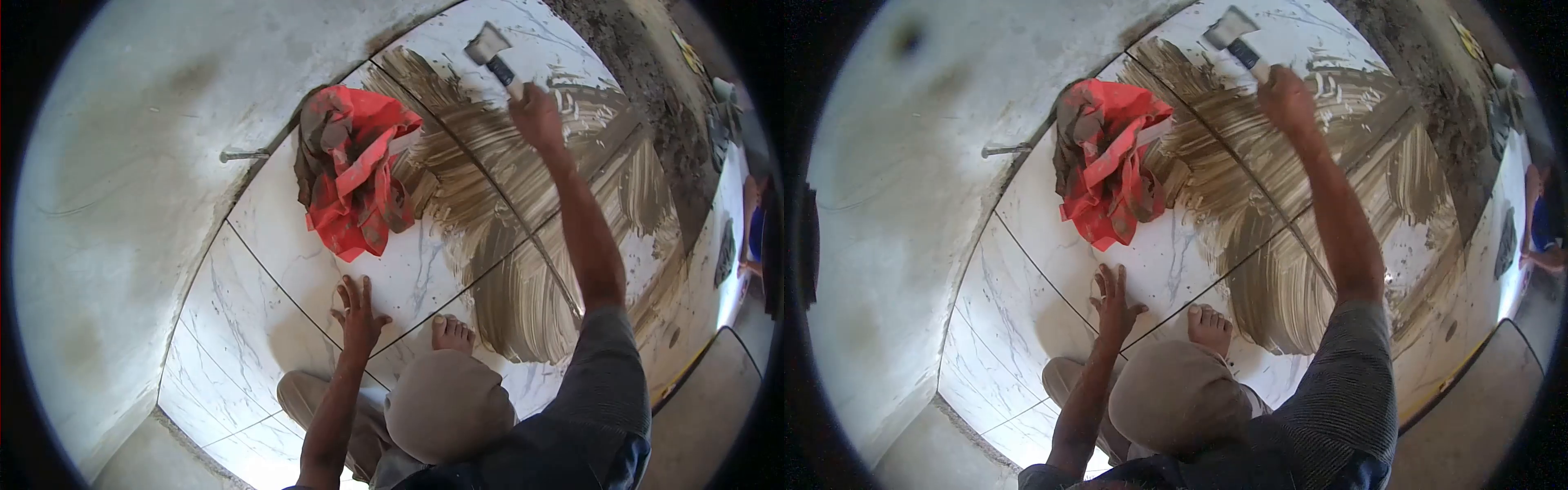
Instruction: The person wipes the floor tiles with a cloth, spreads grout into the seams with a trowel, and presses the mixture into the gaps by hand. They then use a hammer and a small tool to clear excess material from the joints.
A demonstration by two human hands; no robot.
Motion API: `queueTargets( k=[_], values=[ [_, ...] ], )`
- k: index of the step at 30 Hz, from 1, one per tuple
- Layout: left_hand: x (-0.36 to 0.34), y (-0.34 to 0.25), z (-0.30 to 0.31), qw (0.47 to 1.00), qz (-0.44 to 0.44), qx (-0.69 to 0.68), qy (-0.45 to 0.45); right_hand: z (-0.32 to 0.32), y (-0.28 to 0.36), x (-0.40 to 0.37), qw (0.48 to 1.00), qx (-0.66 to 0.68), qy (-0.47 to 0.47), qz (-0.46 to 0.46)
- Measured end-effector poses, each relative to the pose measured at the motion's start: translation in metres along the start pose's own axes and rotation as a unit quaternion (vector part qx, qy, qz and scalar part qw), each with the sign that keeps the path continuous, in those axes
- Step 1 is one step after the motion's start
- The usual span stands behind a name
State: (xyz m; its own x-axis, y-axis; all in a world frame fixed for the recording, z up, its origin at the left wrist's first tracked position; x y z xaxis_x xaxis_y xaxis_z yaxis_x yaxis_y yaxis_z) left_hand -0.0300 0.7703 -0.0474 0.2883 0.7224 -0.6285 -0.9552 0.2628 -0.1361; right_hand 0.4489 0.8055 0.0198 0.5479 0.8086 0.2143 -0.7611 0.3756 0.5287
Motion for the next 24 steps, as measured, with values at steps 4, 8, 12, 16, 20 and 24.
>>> queueTargets(
  k=[4, 8, 12, 16, 20, 24],
  values=[
    [0.003, -0.002, 0.001, 1.0, 0.0, 0.004, -0.009, 0.036, -0.035, -0.016, 0.993, -0.109, -0.027, 0.025],
    [0.004, -0.006, 0.003, 1.0, 0.007, 0.019, -0.006, 0.041, -0.04, -0.05, 0.995, -0.085, 0.002, -0.057],
    [0.006, -0.017, 0.01, 0.999, 0.001, 0.033, -0.029, 0.025, -0.04, -0.092, 0.988, 0.066, -0.028, -0.139],
    [0.029, -0.048, 0.018, 0.994, -0.099, -0.019, -0.03, 0.041, -0.023, -0.111, 0.975, 0.147, -0.118, -0.119],
    [0.04, -0.128, 0.039, 0.955, -0.287, -0.08, -0.008, 0.094, -0.053, -0.059, 0.972, 0.156, -0.174, 0.025],
    [0.067, -0.193, 0.051, 0.946, -0.319, -0.051, -0.014, 0.153, -0.17, -0.009, 0.978, -0.065, -0.199, 0.009]
  ],
)
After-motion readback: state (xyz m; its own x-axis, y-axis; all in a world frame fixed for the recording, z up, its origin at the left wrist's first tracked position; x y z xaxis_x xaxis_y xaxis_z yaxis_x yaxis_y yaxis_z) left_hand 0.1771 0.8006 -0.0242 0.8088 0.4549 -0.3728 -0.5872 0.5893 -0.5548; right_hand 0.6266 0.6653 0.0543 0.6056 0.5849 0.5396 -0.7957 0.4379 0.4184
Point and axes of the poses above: each hand's wrist, its own x-axis towards the middle knuckle, its own z-axis out of the back of the hand, y = z × x, the point moved 6 cm from there along x, towards the middle knuckle, and after that the axes turned 12 degrees about z, right-handed, at the moved point
